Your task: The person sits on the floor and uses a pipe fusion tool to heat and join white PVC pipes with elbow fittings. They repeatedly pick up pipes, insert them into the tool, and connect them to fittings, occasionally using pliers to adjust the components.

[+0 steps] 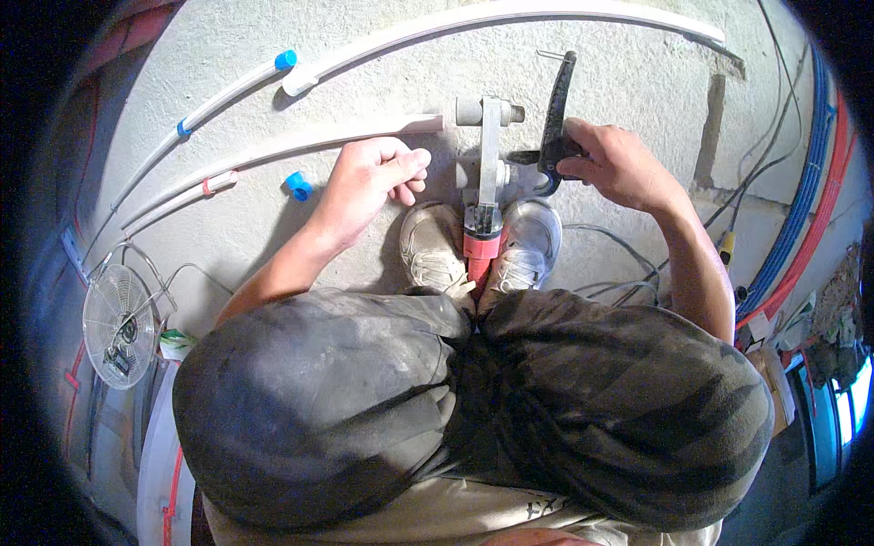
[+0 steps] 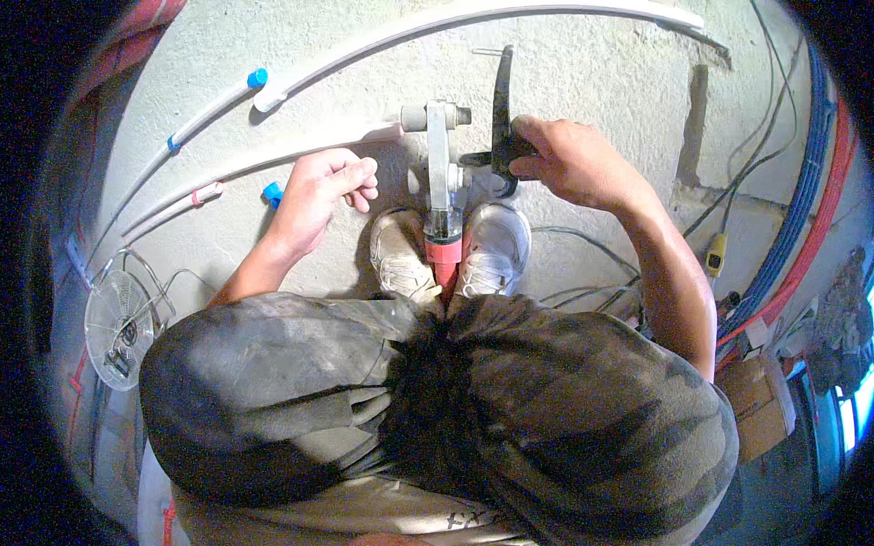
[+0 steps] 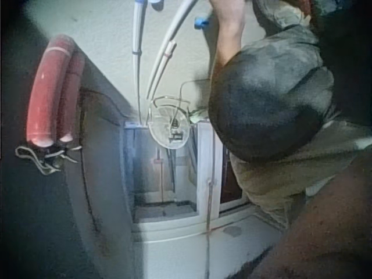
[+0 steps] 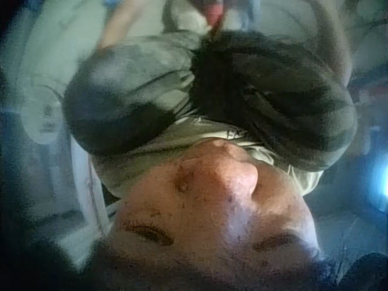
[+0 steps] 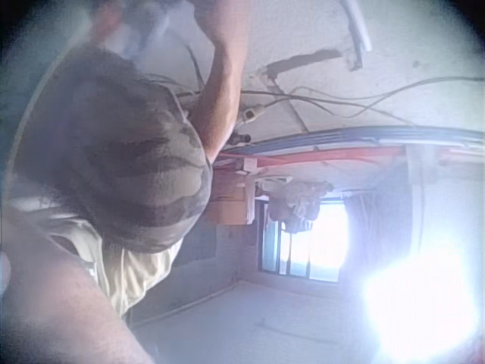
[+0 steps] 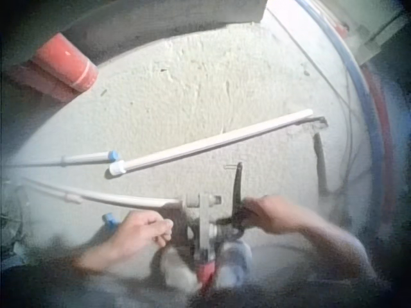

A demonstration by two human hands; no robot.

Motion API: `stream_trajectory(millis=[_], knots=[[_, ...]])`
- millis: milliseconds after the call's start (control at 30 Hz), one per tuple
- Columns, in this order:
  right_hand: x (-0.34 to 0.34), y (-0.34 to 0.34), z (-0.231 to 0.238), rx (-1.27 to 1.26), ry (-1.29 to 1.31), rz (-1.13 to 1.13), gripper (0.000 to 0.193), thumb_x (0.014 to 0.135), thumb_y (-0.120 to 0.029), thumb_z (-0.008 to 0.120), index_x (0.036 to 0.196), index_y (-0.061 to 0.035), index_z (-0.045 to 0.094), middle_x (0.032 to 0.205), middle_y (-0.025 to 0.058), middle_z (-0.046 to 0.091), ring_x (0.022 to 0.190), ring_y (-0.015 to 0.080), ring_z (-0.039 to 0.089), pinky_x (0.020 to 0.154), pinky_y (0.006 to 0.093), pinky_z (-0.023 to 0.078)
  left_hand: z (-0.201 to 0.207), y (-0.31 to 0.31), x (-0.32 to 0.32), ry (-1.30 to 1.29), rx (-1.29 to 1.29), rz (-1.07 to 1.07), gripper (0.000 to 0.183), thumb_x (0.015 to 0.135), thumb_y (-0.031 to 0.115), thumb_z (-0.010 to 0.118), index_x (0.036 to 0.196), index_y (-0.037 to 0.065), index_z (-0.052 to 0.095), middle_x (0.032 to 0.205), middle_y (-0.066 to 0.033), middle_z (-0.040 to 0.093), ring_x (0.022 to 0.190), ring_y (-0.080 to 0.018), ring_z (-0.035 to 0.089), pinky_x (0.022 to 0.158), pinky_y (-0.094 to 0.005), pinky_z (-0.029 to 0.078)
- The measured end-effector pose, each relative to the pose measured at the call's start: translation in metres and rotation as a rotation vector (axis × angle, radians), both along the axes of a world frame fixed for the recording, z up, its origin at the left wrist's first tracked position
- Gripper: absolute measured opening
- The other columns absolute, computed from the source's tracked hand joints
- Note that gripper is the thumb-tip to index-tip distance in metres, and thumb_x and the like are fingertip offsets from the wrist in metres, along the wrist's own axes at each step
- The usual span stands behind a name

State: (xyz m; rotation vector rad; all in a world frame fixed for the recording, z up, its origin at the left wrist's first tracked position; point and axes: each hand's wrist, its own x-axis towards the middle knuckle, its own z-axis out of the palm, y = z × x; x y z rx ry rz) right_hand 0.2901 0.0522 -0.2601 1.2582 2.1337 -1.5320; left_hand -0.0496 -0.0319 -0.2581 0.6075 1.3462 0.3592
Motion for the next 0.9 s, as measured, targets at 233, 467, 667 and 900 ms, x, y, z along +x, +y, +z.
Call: stream_trajectory(millis=[233, 467, 667, 900], knots=[[-0.005, 0.009, -0.001, -0.004, -0.034, 0.07, 0.028, 0.092, -0.024, 0.071, 0.102, -0.0013, 0.058, 0.088, 0.0219, 0.068, 0.088, 0.0437, 0.067, 0.074, 0.0485, 0.051, -0.001, -0.001, -0.003, 0.007, -0.005, 0.003, 0.025, 0.101, 0.021, 0.067, 0.092, -0.002, 0.072, 0.085, -0.0088, 0.071, 0.072, -0.0152, 0.065, 0.067, -0.0286, 0.053], [-0.009, 0.021, 0.0, 0.041, -0.006, 0.173, 0.028, 0.09, -0.026, 0.071, 0.102, -0.0035, 0.06, 0.086, 0.0214, 0.07, 0.089, 0.0462, 0.068, 0.077, 0.0537, 0.053, 0.001, 0.001, -0.004, 0.008, -0.01, -0.005, 0.026, 0.102, 0.022, 0.067, 0.091, -0.001, 0.072, 0.084, -0.0078, 0.07, 0.071, -0.0135, 0.065, 0.068, -0.0273, 0.052], [-0.011, 0.027, -0.006, 0.031, -0.016, 0.226, 0.026, 0.089, -0.02, 0.072, 0.099, -0.0011, 0.058, 0.086, 0.022, 0.068, 0.087, 0.0454, 0.066, 0.074, 0.0506, 0.05, 0.005, 0.001, -0.001, 0.015, 0.002, -0.005, 0.026, 0.103, 0.023, 0.067, 0.09, 0.0, 0.071, 0.083, -0.0076, 0.07, 0.069, -0.0132, 0.064, 0.067, -0.0277, 0.052], [-0.012, 0.029, -0.001, 0.032, -0.02, 0.248, 0.025, 0.09, -0.018, 0.071, 0.102, -0.0009, 0.059, 0.088, 0.0223, 0.07, 0.088, 0.0448, 0.067, 0.075, 0.0499, 0.051, 0.001, 0.001, -0.004, 0.022, 0.011, 0.0, 0.027, 0.102, 0.023, 0.067, 0.09, -0.001, 0.072, 0.082, -0.0074, 0.07, 0.069, -0.0136, 0.065, 0.067, -0.0274, 0.052]])
